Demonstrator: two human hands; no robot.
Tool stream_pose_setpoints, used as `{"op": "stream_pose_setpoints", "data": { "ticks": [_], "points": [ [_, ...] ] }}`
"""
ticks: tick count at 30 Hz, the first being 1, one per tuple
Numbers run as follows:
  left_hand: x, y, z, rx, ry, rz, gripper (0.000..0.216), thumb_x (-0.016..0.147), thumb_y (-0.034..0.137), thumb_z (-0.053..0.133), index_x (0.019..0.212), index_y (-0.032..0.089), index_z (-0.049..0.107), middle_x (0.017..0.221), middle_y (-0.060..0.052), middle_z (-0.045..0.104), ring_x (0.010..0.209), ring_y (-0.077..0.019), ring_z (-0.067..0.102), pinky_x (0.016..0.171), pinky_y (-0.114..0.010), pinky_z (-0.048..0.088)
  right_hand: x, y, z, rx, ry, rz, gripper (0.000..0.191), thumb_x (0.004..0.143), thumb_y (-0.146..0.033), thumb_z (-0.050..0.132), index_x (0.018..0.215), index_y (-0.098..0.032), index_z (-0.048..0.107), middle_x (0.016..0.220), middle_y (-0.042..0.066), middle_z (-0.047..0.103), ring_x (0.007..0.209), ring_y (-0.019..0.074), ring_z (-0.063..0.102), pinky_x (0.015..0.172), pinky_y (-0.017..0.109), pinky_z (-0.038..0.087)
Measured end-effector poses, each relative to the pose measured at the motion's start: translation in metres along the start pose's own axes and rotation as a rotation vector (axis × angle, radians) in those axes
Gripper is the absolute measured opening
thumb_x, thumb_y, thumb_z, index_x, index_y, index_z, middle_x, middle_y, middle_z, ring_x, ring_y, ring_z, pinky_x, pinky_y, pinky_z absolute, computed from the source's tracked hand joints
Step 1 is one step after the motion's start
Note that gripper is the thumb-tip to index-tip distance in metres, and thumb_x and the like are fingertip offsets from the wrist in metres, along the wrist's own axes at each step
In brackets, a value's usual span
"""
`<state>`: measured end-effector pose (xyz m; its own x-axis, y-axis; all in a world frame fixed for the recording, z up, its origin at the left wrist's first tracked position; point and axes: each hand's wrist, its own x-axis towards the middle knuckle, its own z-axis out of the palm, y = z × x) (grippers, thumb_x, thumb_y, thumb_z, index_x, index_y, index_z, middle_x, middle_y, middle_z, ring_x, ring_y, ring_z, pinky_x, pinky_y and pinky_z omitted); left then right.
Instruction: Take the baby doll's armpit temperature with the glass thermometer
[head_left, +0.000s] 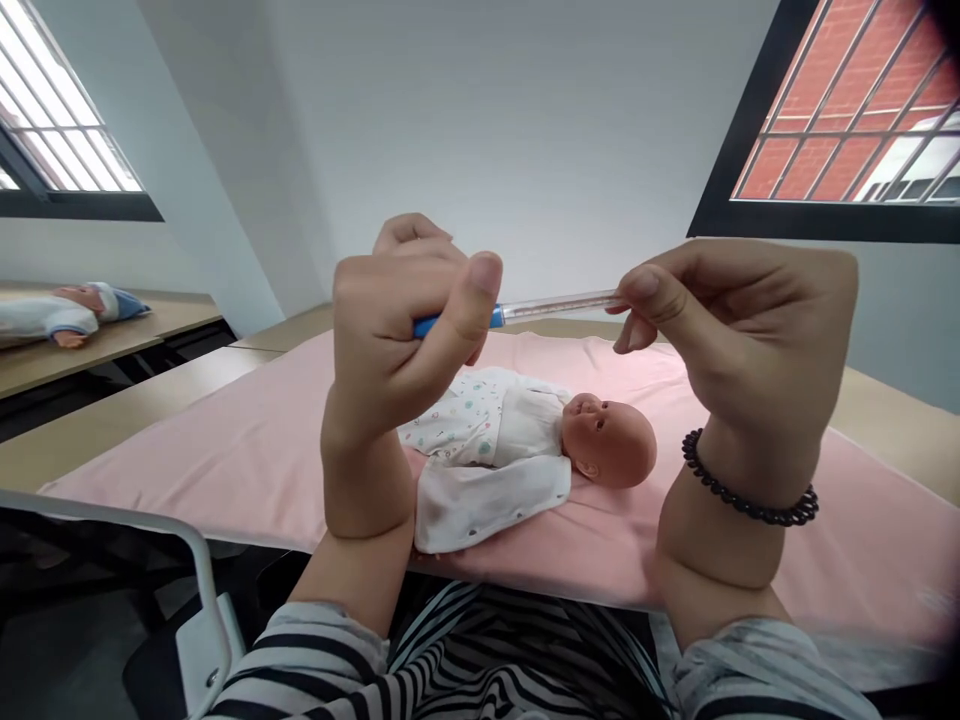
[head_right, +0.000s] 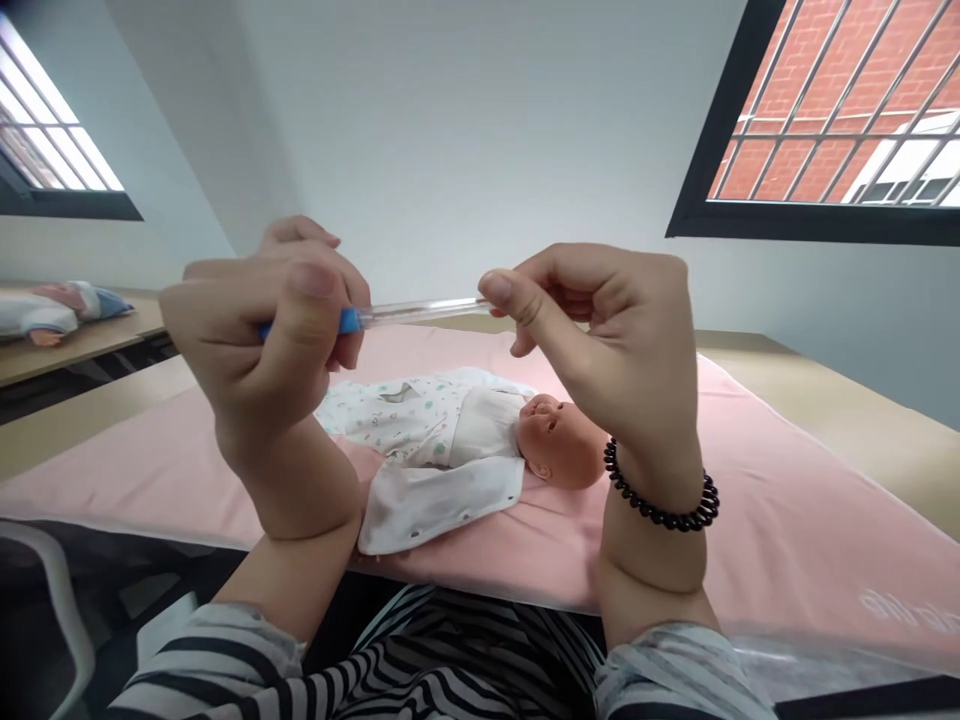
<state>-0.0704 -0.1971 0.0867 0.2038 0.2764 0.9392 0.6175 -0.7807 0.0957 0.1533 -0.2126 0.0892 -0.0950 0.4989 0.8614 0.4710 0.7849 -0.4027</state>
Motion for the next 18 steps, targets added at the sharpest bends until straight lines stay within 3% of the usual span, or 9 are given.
{"op": "stream_pose_setpoints", "data": {
  "ticks": [4,6,9,14,18],
  "points": [
    [0.006,-0.01,0.01,-0.206,0.091,0.184,0.047,0.103,0.03,0.049,0.057,0.026,0.052,0.052,0.004,0.053,0.062,-0.0153,0.059,0.082,-0.042,0.054,-0.001,0.003,-0.002,0.068,0.033,0.003,0.009,0.09,-0.039,0.074,0.083,-0.033,0.077,0.075,0.002,0.07,0.07,0.0258,0.07,0.069,0.049,0.062],
    [0.01,-0.02,0.015,-0.151,0.079,0.233,0.035,0.102,0.032,0.054,0.068,0.028,0.063,0.063,0.003,0.062,0.079,-0.0169,0.062,0.085,-0.041,0.05,-0.001,0.004,-0.004,0.098,0.038,-0.019,0.002,0.088,-0.033,0.076,0.089,-0.033,0.078,0.082,0.002,0.072,0.076,0.0264,0.071,0.072,0.048,0.063],
    [0.015,-0.033,0.02,-0.022,0.034,0.267,0.023,0.101,0.039,0.059,0.087,0.026,0.072,0.078,0.001,0.07,0.097,-0.0199,0.06,0.091,-0.044,0.043,-0.001,0.003,-0.01,0.049,-0.03,-0.012,0.01,0.089,-0.03,0.074,0.095,-0.037,0.079,0.093,0.0,0.073,0.086,0.0265,0.071,0.079,0.047,0.063],
    [0.02,-0.041,0.029,-0.041,0.007,0.268,0.012,0.097,0.037,0.067,0.094,0.028,0.074,0.085,0.003,0.074,0.098,-0.0202,0.061,0.09,-0.043,0.042,0.004,0.013,-0.016,-0.077,-0.133,-0.005,0.017,0.093,-0.04,0.068,0.105,-0.04,0.079,0.097,-0.004,0.075,0.091,0.0281,0.07,0.082,0.051,0.062],
    [0.02,-0.042,0.037,-0.005,-0.007,0.245,0.022,0.097,0.045,0.066,0.091,0.026,0.075,0.081,0.003,0.072,0.097,-0.0215,0.062,0.095,-0.044,0.039,0.018,0.037,-0.011,-0.03,-0.197,0.006,0.017,0.09,-0.037,0.073,0.104,-0.031,0.081,0.091,0.001,0.075,0.083,0.026,0.068,0.075,0.047,0.058]
  ]
}}
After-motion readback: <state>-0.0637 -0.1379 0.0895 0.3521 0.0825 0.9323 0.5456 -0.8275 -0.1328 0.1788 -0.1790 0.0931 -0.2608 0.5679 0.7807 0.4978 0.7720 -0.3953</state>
